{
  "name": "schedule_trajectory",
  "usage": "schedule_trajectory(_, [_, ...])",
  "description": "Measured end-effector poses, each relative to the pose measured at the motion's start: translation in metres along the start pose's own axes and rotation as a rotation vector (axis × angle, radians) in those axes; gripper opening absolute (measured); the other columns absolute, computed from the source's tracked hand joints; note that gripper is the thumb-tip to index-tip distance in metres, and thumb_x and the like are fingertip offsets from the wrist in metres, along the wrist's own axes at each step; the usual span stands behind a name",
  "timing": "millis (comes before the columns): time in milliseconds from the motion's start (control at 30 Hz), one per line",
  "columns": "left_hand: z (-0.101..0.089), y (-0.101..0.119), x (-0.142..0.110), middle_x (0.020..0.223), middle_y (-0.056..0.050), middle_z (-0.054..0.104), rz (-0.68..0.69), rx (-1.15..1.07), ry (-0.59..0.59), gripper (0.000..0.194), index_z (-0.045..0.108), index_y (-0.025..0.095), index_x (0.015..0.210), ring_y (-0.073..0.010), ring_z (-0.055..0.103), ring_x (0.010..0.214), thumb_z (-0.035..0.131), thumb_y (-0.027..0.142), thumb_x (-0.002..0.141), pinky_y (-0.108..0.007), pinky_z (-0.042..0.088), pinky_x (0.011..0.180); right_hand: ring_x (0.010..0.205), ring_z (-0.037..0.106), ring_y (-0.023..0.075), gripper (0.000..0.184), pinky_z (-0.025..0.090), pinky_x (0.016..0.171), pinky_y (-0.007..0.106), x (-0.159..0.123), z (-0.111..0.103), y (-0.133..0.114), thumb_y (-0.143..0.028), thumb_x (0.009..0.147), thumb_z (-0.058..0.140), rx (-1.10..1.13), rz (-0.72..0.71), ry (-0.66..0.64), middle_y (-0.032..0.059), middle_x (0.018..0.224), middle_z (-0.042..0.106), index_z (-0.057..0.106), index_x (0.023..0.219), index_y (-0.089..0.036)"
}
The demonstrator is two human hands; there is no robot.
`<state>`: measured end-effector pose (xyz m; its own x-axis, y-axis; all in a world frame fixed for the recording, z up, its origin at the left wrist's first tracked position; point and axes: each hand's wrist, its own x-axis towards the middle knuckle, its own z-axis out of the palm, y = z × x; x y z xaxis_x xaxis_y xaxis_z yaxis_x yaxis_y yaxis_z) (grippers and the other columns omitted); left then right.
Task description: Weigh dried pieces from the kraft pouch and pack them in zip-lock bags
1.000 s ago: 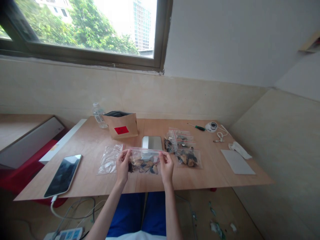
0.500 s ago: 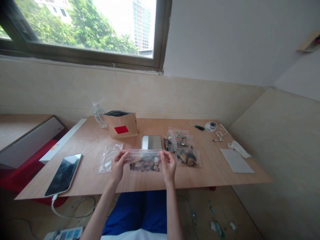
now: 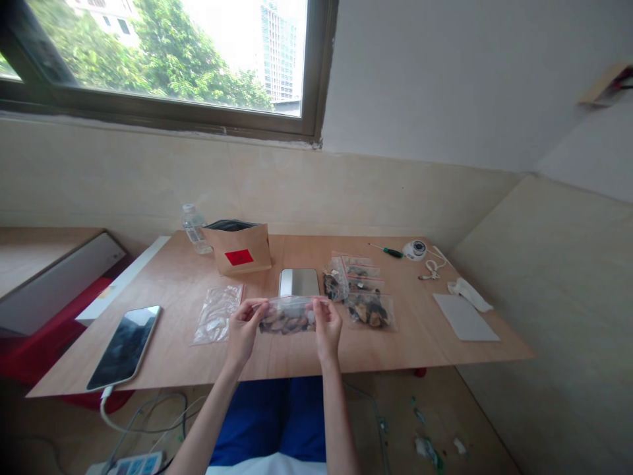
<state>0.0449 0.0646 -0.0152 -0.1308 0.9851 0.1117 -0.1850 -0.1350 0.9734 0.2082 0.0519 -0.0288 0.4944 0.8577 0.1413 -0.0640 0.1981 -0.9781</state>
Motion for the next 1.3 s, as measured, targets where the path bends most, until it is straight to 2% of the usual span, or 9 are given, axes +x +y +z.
schedule_trajectory(100, [0.0, -0.002, 0.001, 0.075, -0.004, 0.07, -0.034, -0.031, 0.049, 0.024, 0.067, 0.015, 0.079, -0.0153, 0.065, 0.067, 0.069, 0.038, 0.07, -0.024, 0.051, 0.063, 0.066, 0.065, 0.0167, 0.032, 0.05, 0.058, 0.025, -0.002, 0.001, 0.001, -0.047, 0.075, 0.063, -0.009, 0.044, -0.066, 0.0057, 0.077, 0.072, 0.066, 0.084, -0.017])
schedule_trajectory(200, [-0.003, -0.002, 0.002, 0.073, -0.004, 0.07, -0.055, -0.043, 0.048, 0.024, 0.068, 0.014, 0.078, -0.0155, 0.064, 0.067, 0.069, 0.037, 0.07, -0.025, 0.05, 0.063, 0.068, 0.066, 0.0169, 0.029, 0.05, 0.059, 0.025, -0.002, 0.001, 0.001, -0.045, 0.076, 0.064, -0.022, 0.042, -0.095, 0.0058, 0.081, 0.072, 0.066, 0.084, -0.017])
schedule_trajectory(433, [-0.008, 0.012, 0.005, 0.073, -0.005, 0.07, -0.088, -0.011, -0.026, 0.021, 0.07, 0.014, 0.075, -0.0174, 0.064, 0.071, 0.071, 0.034, 0.067, -0.028, 0.052, 0.068, 0.065, 0.067, 0.0171, 0.026, 0.052, 0.061, 0.027, -0.002, -0.003, -0.003, -0.043, 0.077, 0.063, -0.077, -0.007, -0.093, 0.0053, 0.076, 0.072, 0.065, 0.082, -0.017])
schedule_trajectory(600, [-0.006, 0.019, 0.004, 0.071, -0.005, 0.07, -0.087, 0.001, -0.03, 0.022, 0.069, 0.015, 0.074, -0.0177, 0.065, 0.069, 0.072, 0.036, 0.066, -0.028, 0.052, 0.067, 0.063, 0.065, 0.0168, 0.027, 0.051, 0.054, 0.025, -0.003, -0.004, -0.005, -0.043, 0.077, 0.063, -0.087, -0.001, -0.081, 0.0054, 0.076, 0.072, 0.064, 0.082, -0.017])
schedule_trajectory(867, [-0.006, 0.014, 0.004, 0.071, -0.004, 0.069, -0.063, 0.017, -0.056, 0.023, 0.068, 0.015, 0.076, -0.0164, 0.064, 0.069, 0.069, 0.037, 0.07, -0.025, 0.05, 0.064, 0.063, 0.062, 0.0142, 0.025, 0.048, 0.055, 0.022, -0.004, -0.003, -0.004, -0.042, 0.076, 0.064, -0.051, -0.02, -0.035, 0.0023, 0.071, 0.069, 0.064, 0.079, -0.017])
schedule_trajectory(1033, [-0.001, 0.009, 0.003, 0.076, -0.005, 0.07, -0.075, 0.058, -0.112, 0.028, 0.069, 0.015, 0.084, -0.0165, 0.063, 0.071, 0.067, 0.04, 0.071, -0.024, 0.048, 0.062, 0.053, 0.058, 0.0114, 0.03, 0.044, 0.045, 0.02, -0.004, 0.001, 0.0, -0.046, 0.078, 0.06, -0.017, 0.021, -0.023, 0.003, 0.069, 0.069, 0.062, 0.079, -0.016])
schedule_trajectory(1167, [0.0, 0.005, 0.002, 0.075, -0.005, 0.069, -0.063, 0.078, -0.09, 0.027, 0.07, 0.015, 0.08, -0.0169, 0.062, 0.07, 0.067, 0.04, 0.071, -0.024, 0.048, 0.063, 0.068, 0.066, 0.0166, 0.03, 0.053, 0.058, 0.026, -0.004, 0.003, 0.0, -0.046, 0.077, 0.061, -0.038, 0.017, -0.088, 0.0066, 0.077, 0.072, 0.065, 0.08, -0.016])
schedule_trajectory(1300, [-0.001, 0.005, 0.001, 0.076, -0.004, 0.068, -0.044, 0.063, -0.112, 0.024, 0.069, 0.016, 0.081, -0.0162, 0.062, 0.071, 0.066, 0.038, 0.073, -0.024, 0.048, 0.064, 0.075, 0.068, 0.0195, 0.027, 0.055, 0.07, 0.032, -0.005, 0.004, -0.001, -0.043, 0.073, 0.066, -0.036, 0.014, -0.133, 0.0067, 0.078, 0.072, 0.065, 0.081, -0.017])
